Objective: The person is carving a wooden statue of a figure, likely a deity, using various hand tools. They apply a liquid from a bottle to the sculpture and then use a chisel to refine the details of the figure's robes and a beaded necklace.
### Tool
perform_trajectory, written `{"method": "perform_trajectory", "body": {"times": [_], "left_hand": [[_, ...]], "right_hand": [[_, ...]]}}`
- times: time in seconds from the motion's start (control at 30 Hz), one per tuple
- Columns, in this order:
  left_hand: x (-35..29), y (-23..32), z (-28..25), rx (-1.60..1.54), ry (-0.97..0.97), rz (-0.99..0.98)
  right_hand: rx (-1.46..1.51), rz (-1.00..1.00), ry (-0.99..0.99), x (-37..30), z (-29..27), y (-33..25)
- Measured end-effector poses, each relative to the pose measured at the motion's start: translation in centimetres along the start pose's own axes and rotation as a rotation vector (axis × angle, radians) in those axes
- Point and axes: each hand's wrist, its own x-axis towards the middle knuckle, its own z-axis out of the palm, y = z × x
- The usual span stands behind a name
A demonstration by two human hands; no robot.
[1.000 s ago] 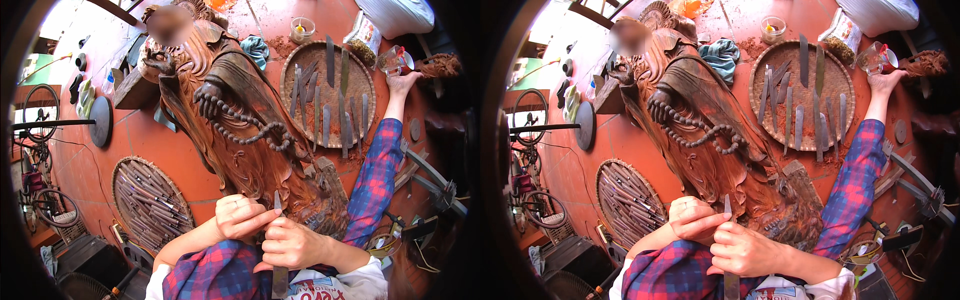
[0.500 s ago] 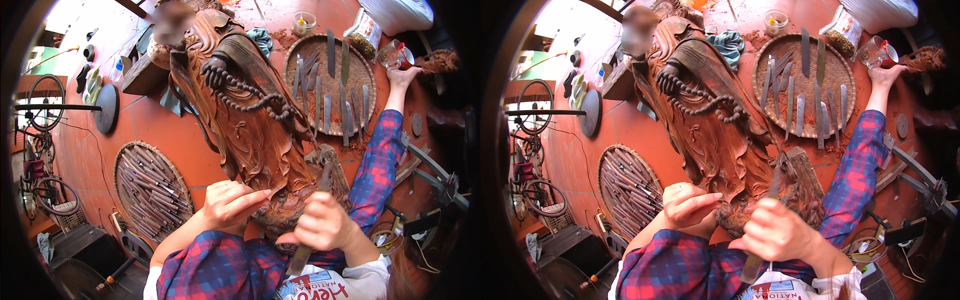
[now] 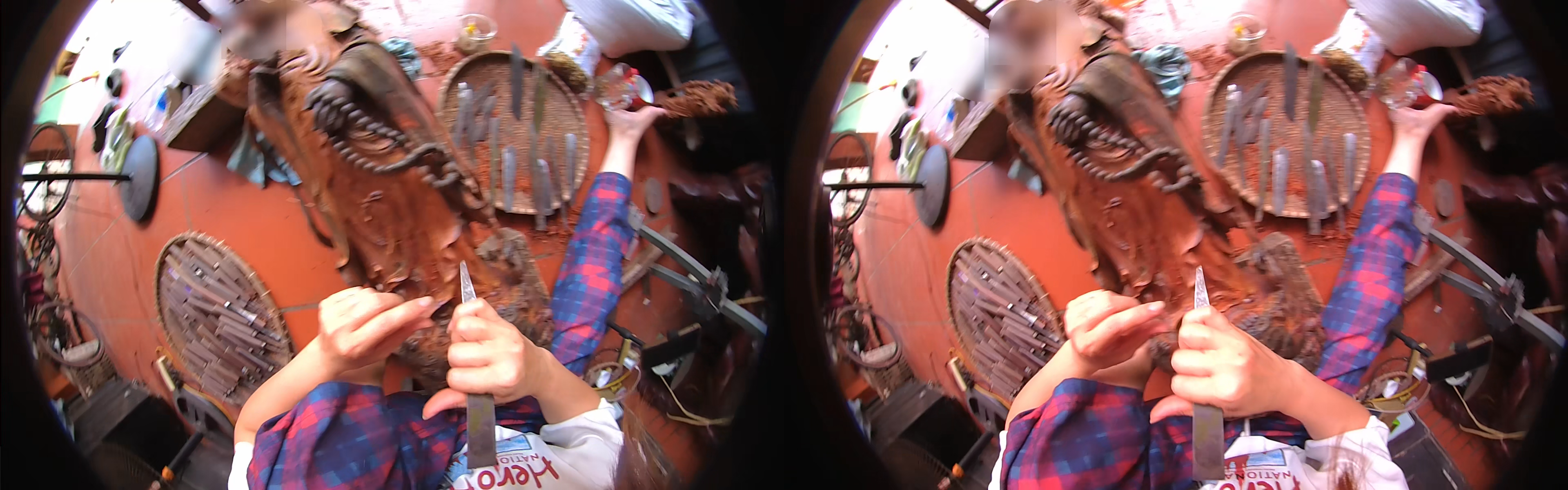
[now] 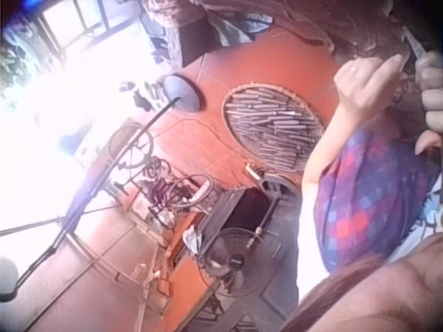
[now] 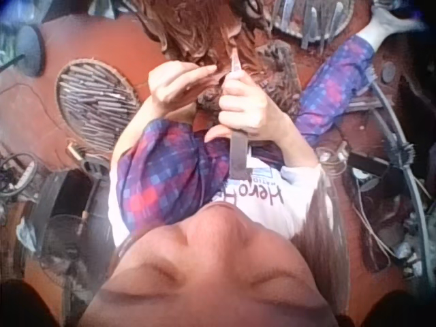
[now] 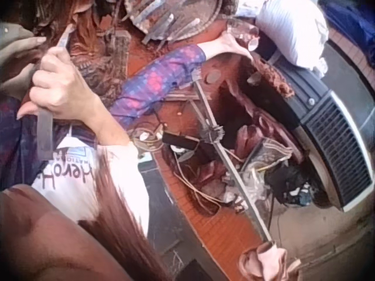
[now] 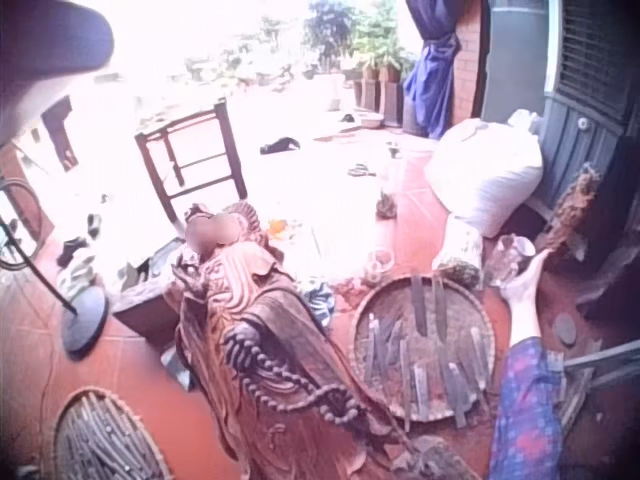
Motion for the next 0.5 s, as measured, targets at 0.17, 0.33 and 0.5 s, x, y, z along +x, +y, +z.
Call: {"method": "perform_trajectory", "body": {"times": [0.17, 0.33, 0.5], "left_hand": [[-0.7, -0.7, -0.1, 0.047, 0.023, -0.088], [-0.3, -0.6, 0.1, 0.068, 0.040, -0.112], [-1.0, -0.4, -0.3, 0.085, 0.016, -0.176]], "right_hand": [[-0.663, 0.170, 0.227, -3.1, -6.1, 3.1], [-0.399, 0.662, 0.859, -7.5, -12.9, 12.4], [0.416, 0.881, 0.947, -7.1, -13.8, 16.0]]}}
